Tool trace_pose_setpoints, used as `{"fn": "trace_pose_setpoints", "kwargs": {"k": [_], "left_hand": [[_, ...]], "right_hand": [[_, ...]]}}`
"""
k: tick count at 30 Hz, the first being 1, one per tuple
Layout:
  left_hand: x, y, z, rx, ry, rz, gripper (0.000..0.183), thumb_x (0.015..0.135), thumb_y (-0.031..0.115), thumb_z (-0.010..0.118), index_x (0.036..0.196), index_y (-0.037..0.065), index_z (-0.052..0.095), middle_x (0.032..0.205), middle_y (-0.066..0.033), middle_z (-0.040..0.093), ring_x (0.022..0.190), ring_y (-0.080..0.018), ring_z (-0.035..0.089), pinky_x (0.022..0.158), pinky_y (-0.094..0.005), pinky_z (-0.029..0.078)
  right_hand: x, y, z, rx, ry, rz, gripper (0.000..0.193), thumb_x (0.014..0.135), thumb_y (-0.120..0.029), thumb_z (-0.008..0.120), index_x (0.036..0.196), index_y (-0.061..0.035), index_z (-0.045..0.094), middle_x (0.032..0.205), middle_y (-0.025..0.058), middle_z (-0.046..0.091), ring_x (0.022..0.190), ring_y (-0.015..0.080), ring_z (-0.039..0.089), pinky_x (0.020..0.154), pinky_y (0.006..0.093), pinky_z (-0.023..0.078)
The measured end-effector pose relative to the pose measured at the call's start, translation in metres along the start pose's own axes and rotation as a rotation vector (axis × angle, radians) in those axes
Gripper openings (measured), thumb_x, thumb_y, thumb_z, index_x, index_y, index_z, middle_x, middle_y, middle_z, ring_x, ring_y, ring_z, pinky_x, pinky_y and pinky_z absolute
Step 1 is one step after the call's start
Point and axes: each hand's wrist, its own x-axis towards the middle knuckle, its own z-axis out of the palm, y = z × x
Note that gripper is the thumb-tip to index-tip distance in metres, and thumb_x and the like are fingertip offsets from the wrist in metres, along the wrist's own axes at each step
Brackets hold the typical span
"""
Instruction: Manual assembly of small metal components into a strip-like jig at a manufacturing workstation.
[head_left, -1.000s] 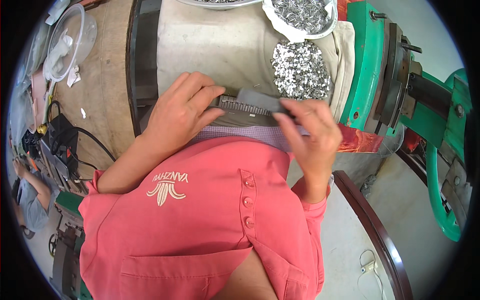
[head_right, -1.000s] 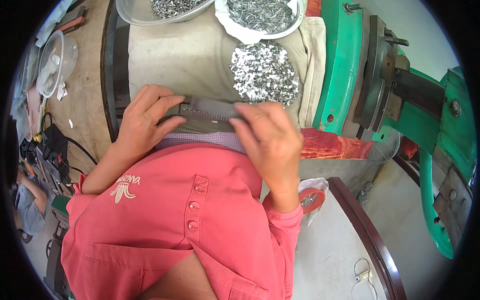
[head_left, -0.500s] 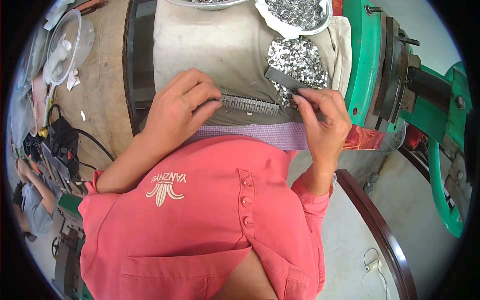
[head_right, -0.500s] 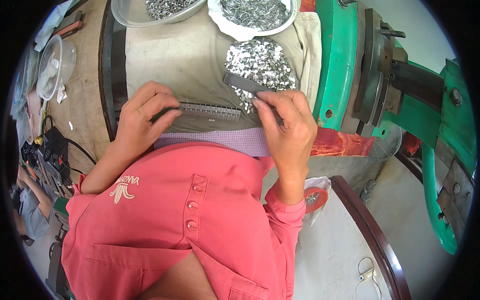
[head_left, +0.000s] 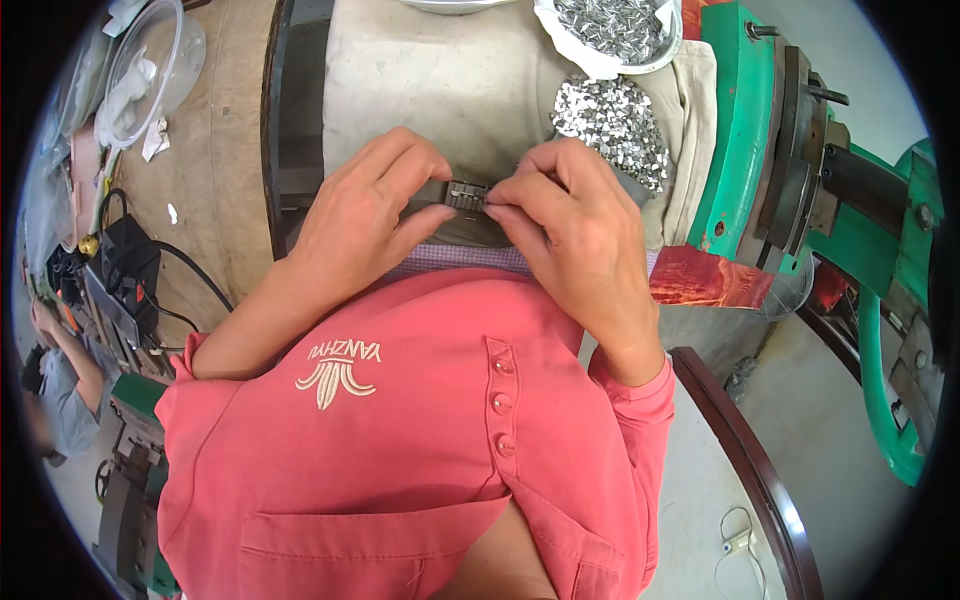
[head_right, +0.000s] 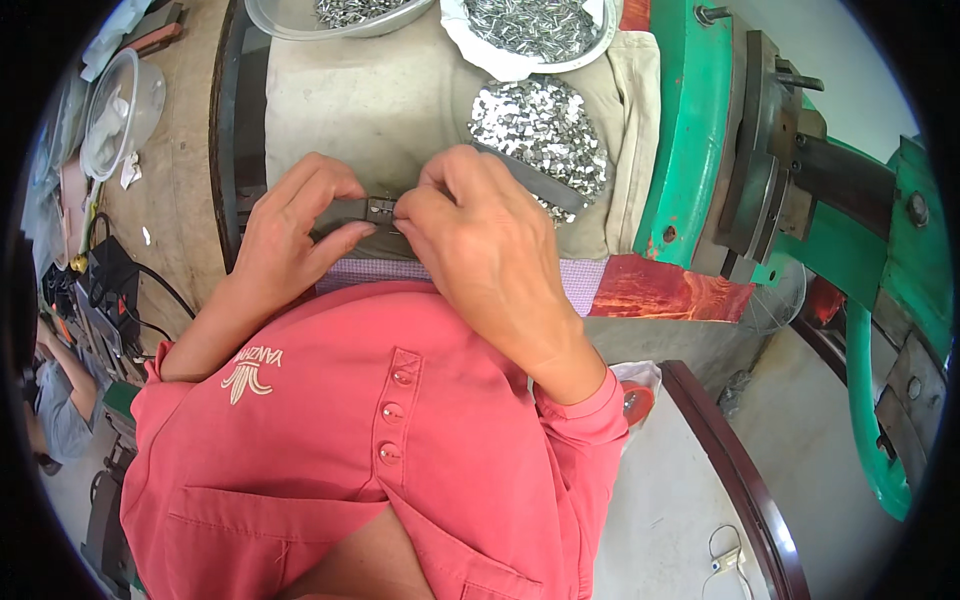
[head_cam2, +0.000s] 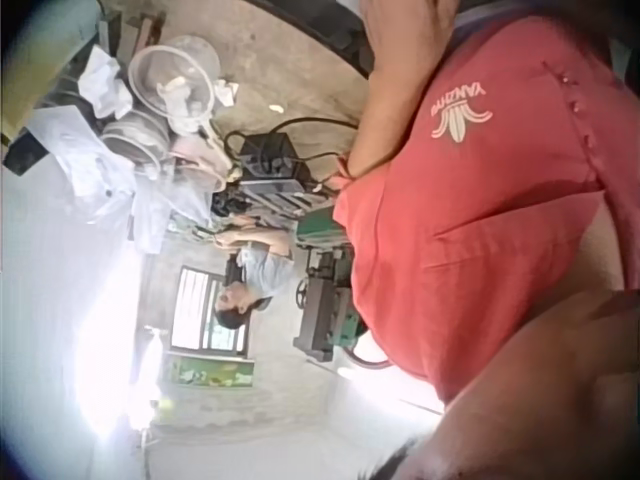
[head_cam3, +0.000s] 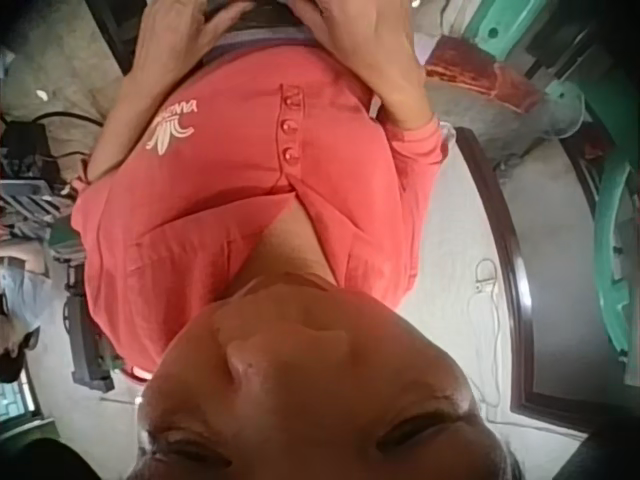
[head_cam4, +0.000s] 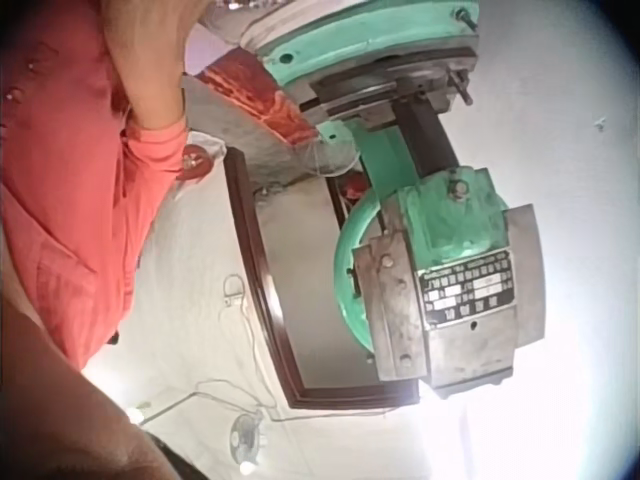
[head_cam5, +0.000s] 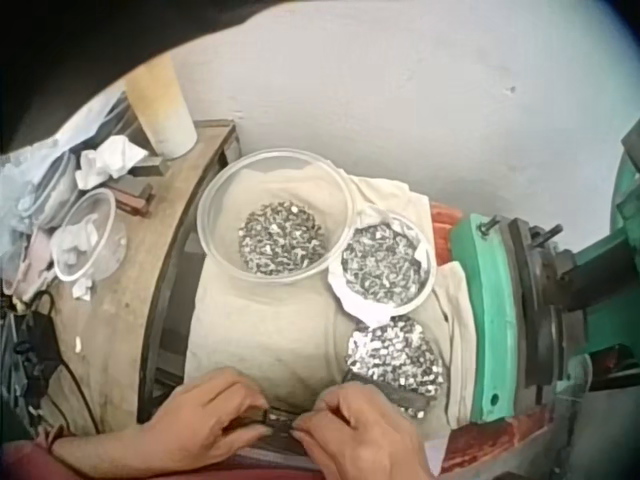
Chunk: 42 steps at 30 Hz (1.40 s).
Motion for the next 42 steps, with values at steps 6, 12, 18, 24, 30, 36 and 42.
{"fn": "trace_pose_setpoints", "kwargs": {"k": [6,12,18,24,30,36,42], "left_hand": [[-0.002,-0.002,-0.001,-0.045,0.001,-0.026,0.034,0.07,-0.002,0.079,0.098,0.003,0.061,0.101,-0.0105,0.06,0.091,-0.0296,0.063,0.076,-0.0358,0.051],[0.0,-0.003,-0.002,-0.092,-0.013,-0.058,0.032,0.071,-0.004,0.077,0.098,0.004,0.062,0.101,-0.0091,0.06,0.091,-0.028,0.063,0.076,-0.035,0.051],[0.001,-0.004,0.0,-0.104,-0.001,-0.048,0.025,0.073,-0.003,0.075,0.094,0.004,0.064,0.1,-0.0078,0.061,0.088,-0.0267,0.063,0.072,-0.0343,0.051],[0.002,-0.005,0.002,-0.109,0.018,-0.031,0.02,0.075,-0.002,0.075,0.091,0.004,0.065,0.098,-0.0064,0.061,0.085,-0.0243,0.062,0.068,-0.0333,0.05],[0.003,-0.005,0.004,-0.089,0.021,-0.01,0.018,0.076,-0.001,0.074,0.09,0.004,0.064,0.097,-0.0066,0.061,0.084,-0.0256,0.062,0.069,-0.0347,0.05],[0.002,-0.004,0.002,-0.028,-0.005,0.029,0.021,0.076,0.0,0.074,0.093,0.005,0.064,0.098,-0.0084,0.06,0.09,-0.0292,0.061,0.074,-0.038,0.05],[0.003,0.001,-0.001,-0.021,-0.025,-0.002,0.021,0.076,0.002,0.074,0.094,0.005,0.063,0.1,-0.0093,0.06,0.091,-0.0308,0.061,0.076,-0.0395,0.051]], "right_hand": [[0.01,-0.005,0.015,-0.177,-0.052,-0.119,0.005,0.074,-0.004,0.065,0.071,-0.0026,0.062,0.085,0.0081,0.053,0.081,0.0253,0.057,0.067,0.0376,0.049],[0.018,-0.014,0.021,-0.297,-0.078,-0.12,0.006,0.074,-0.004,0.062,0.068,-0.0028,0.061,0.083,0.0089,0.053,0.081,0.0249,0.054,0.067,0.0363,0.045],[0.026,-0.005,0.021,-0.274,-0.112,-0.153,0.004,0.072,-0.004,0.064,0.068,-0.0025,0.062,0.084,0.01,0.055,0.082,0.0264,0.055,0.069,0.0381,0.046],[0.033,0.014,0.016,0.064,-0.268,0.005,0.01,0.067,-0.006,0.074,0.071,-0.0017,0.067,0.088,0.0111,0.06,0.086,0.0307,0.059,0.076,0.039,0.049],[0.035,0.016,0.012,0.182,-0.238,0.149,0.009,0.068,-0.004,0.074,0.073,-0.0005,0.068,0.085,0.0112,0.063,0.084,0.0318,0.062,0.076,0.0397,0.05],[0.03,0.017,0.004,0.175,-0.156,0.145,0.008,0.071,-0.003,0.074,0.076,-0.0005,0.07,0.086,0.0102,0.064,0.086,0.0318,0.062,0.076,0.0389,0.05],[0.018,0.005,0.007,0.014,-0.114,-0.011,0.012,0.069,-0.002,0.077,0.079,-0.0011,0.071,0.091,0.0086,0.062,0.086,0.0294,0.06,0.076,0.0377,0.049]]}}
